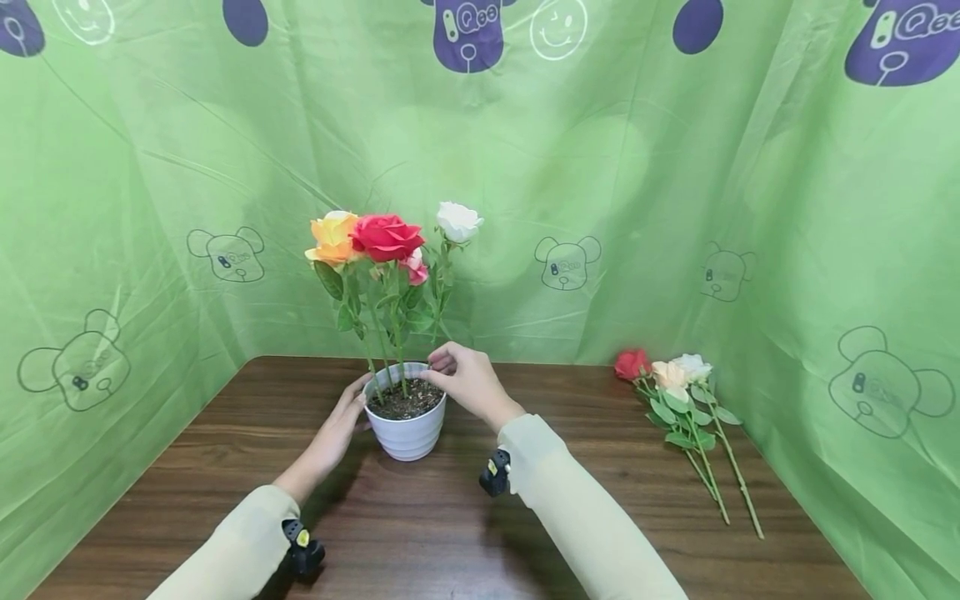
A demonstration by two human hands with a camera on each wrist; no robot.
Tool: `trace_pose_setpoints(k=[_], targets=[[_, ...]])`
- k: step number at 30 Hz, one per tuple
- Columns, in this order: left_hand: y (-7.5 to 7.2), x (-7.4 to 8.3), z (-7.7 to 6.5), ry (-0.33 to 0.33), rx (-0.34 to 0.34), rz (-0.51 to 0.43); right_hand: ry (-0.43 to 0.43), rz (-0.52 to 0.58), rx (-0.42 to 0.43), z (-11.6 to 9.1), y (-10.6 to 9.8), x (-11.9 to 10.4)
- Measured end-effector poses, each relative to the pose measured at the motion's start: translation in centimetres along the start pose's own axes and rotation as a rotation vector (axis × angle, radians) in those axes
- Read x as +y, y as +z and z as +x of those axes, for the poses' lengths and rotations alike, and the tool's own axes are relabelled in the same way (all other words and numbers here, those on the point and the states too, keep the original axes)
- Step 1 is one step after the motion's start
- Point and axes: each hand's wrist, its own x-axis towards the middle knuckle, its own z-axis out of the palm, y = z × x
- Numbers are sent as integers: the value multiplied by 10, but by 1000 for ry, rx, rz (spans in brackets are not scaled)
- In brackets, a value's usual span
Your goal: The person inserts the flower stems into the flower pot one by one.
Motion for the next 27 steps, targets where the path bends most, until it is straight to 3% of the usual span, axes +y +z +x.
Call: trace_pose_setpoints(k=[14,27], targets=[[0,0,0,-7,0,-4,84,-81,14,-31,-55,44],[0,0,0,-7,-2,10,142,-215,60,-81,-120,95]])
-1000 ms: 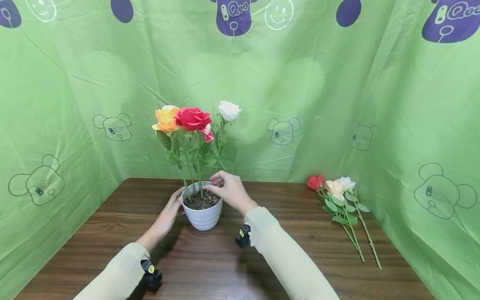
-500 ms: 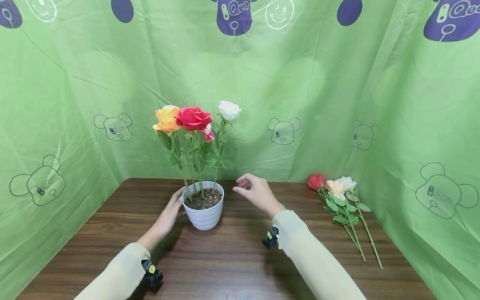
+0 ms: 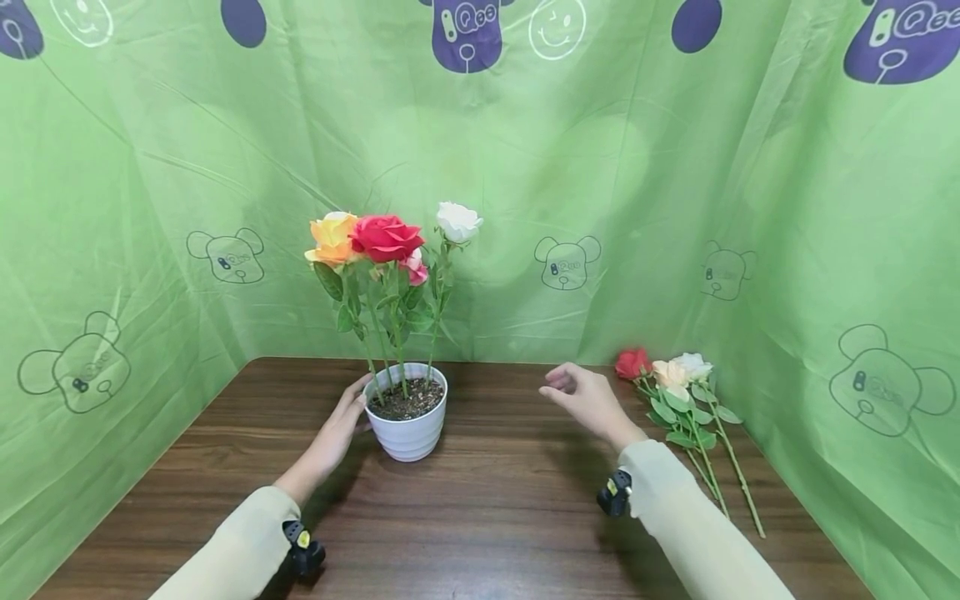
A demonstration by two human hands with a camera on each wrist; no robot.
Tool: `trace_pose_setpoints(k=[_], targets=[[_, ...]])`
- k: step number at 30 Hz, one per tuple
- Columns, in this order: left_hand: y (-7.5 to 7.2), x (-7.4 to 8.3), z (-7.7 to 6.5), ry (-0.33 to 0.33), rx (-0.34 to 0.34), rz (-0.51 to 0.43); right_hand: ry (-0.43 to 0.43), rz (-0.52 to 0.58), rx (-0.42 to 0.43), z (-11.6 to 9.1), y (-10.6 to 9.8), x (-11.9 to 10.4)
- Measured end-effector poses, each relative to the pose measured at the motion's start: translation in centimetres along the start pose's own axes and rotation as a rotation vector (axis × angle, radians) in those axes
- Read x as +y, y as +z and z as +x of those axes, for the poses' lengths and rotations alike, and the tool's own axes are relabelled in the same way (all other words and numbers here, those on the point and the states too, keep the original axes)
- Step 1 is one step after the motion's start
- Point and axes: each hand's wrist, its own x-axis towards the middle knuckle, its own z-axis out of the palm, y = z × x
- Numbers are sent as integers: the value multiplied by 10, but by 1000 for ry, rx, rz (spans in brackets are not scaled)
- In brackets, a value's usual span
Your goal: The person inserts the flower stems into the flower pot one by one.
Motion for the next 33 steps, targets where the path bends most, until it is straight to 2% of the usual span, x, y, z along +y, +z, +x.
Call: trace_pose_setpoints(k=[11,18,26,33], targets=[[0,0,0,2,-3,-1,104,-49,-3,-38,-45,53],[1,1,0,0,-6,-14,201,-5,-29,-66,-67,87],[1,2,-1,-4,-6,-16,301,-68,-52,-96,-90,116],[1,1,0,-6,-7,-26,317,-186,-72,-110,-103,135]])
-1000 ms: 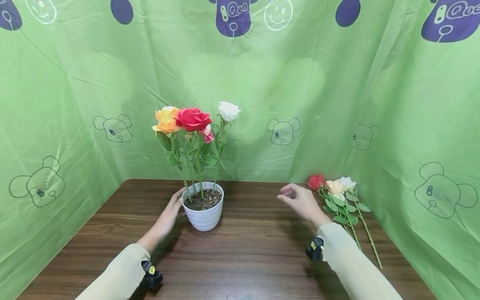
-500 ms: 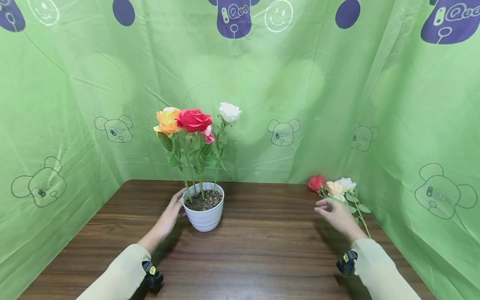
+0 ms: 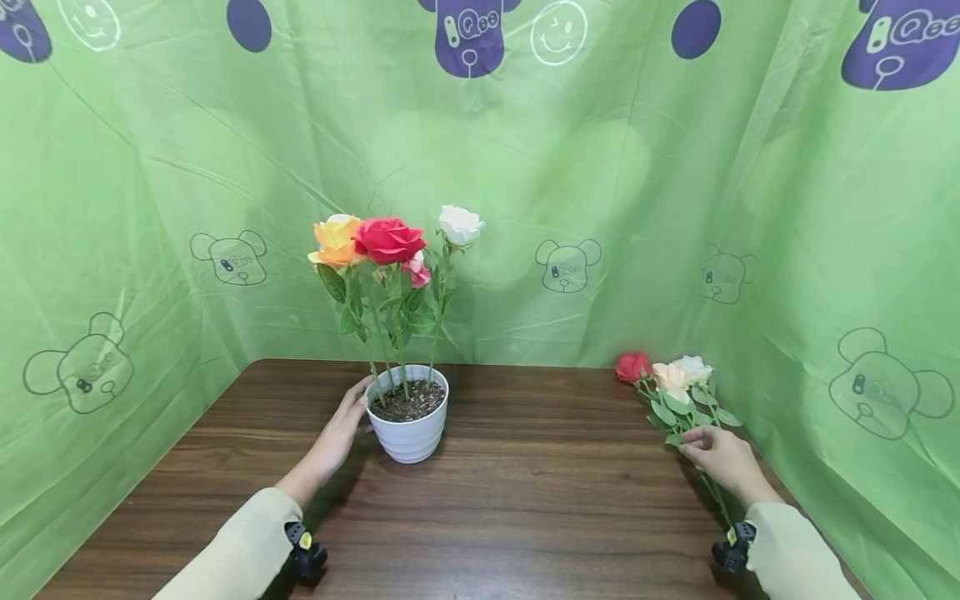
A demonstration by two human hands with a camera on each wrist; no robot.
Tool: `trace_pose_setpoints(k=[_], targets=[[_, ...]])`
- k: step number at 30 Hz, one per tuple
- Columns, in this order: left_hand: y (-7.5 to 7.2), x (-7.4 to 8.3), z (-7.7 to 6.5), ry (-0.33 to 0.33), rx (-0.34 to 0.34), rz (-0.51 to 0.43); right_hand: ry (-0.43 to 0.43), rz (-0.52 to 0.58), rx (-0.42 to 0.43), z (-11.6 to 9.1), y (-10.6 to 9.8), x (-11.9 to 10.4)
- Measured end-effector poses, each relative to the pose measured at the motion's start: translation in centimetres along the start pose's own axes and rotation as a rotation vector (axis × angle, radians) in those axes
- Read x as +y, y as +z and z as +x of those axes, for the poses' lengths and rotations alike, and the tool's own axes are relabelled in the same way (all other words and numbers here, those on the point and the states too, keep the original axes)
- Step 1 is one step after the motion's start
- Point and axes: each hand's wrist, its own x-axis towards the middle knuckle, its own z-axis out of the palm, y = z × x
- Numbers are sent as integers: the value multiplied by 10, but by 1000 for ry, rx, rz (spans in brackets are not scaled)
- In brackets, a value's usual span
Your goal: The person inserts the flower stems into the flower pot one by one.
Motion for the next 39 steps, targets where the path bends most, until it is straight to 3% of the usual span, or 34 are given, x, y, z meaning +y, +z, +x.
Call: trace_pose_setpoints(k=[16,27,39], targets=[[0,-1,0,16,2,5,74,-76,-54,5,-1,12],[0,-1,0,10,8,6,69,-162,-28,9,3,6],[1,1,0,1,6,13,130,-107,-171,15,1,-7]])
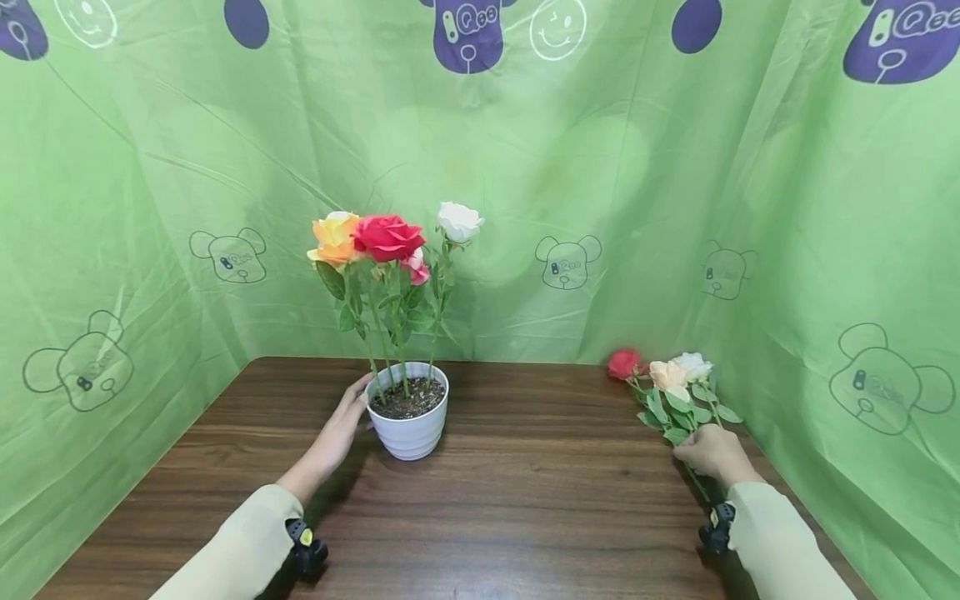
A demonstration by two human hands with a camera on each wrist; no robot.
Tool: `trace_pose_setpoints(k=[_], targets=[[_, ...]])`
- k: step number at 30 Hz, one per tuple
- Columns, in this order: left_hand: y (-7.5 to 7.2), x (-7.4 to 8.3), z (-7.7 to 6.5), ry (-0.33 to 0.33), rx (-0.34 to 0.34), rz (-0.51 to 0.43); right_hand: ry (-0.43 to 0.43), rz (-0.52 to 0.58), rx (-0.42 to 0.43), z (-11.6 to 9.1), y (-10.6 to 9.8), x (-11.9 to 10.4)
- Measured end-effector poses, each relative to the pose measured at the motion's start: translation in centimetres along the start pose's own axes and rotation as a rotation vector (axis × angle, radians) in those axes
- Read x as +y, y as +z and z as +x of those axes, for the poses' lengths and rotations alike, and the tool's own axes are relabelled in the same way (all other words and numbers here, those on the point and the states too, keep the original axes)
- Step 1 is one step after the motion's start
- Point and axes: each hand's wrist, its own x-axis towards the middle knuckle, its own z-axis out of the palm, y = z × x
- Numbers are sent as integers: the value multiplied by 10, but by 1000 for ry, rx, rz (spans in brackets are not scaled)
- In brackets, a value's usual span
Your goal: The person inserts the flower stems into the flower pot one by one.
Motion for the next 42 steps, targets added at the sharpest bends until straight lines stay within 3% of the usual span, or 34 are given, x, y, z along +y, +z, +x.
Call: trace_pose_setpoints(k=[8,28,36,42], targets=[[-1,1,0,-14,0,11,-44,96,-49,4,3,-11],[-1,0,-1,-5,-11,3,-108,213,-36,6,-3,-47],[0,1,-1,1,-5,11,-218,354,-82,7,-1,-60],[0,-1,-1,1,-4,8,-309,368,-3,11,1,-69]])
